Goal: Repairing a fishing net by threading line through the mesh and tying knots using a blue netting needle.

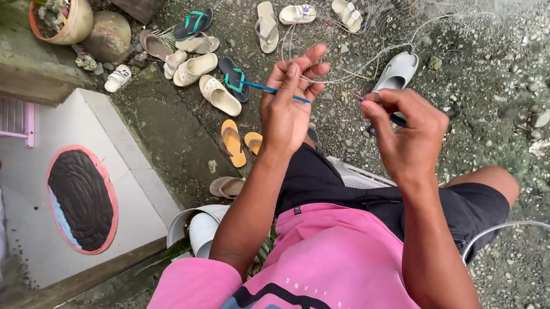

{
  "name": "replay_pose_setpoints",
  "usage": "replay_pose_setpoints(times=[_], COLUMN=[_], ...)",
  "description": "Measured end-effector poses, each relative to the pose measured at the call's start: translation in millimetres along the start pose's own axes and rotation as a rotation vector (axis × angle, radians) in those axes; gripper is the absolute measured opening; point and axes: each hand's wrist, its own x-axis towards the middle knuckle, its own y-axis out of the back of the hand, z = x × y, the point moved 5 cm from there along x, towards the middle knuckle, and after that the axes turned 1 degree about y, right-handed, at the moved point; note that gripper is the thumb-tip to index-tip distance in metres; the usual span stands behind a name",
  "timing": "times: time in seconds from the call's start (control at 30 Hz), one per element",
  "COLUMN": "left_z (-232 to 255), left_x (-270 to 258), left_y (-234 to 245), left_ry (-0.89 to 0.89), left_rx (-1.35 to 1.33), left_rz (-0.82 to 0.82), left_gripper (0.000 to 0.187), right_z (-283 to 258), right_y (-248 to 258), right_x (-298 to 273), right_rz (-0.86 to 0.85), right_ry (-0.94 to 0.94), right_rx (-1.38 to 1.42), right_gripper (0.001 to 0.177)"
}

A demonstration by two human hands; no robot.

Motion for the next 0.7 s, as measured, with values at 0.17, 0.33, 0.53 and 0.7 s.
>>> replay_pose_setpoints(times=[0.17,0.33,0.53,0.7], left_z=[-8,-8,-2,-8], left_x=[-9,-17,-23,-24], left_y=[0,-13,-32,-27], left_ry=[0.010,-0.041,-0.127,-0.137], left_rx=[0.061,0.129,0.228,0.226], left_rz=[0.008,0.035,-0.004,-0.009], left_gripper=[0.019,0.021,0.017,0.018], right_z=[-6,-19,-22,-37], right_y=[-5,-1,0,4], right_x=[10,20,20,24], right_rz=[0.045,0.027,0.045,0.018], right_ry=[0.185,0.233,0.351,0.309], right_rx=[-0.151,-0.237,-0.359,-0.214], right_gripper=[0.008,0.009,0.007,0.008])
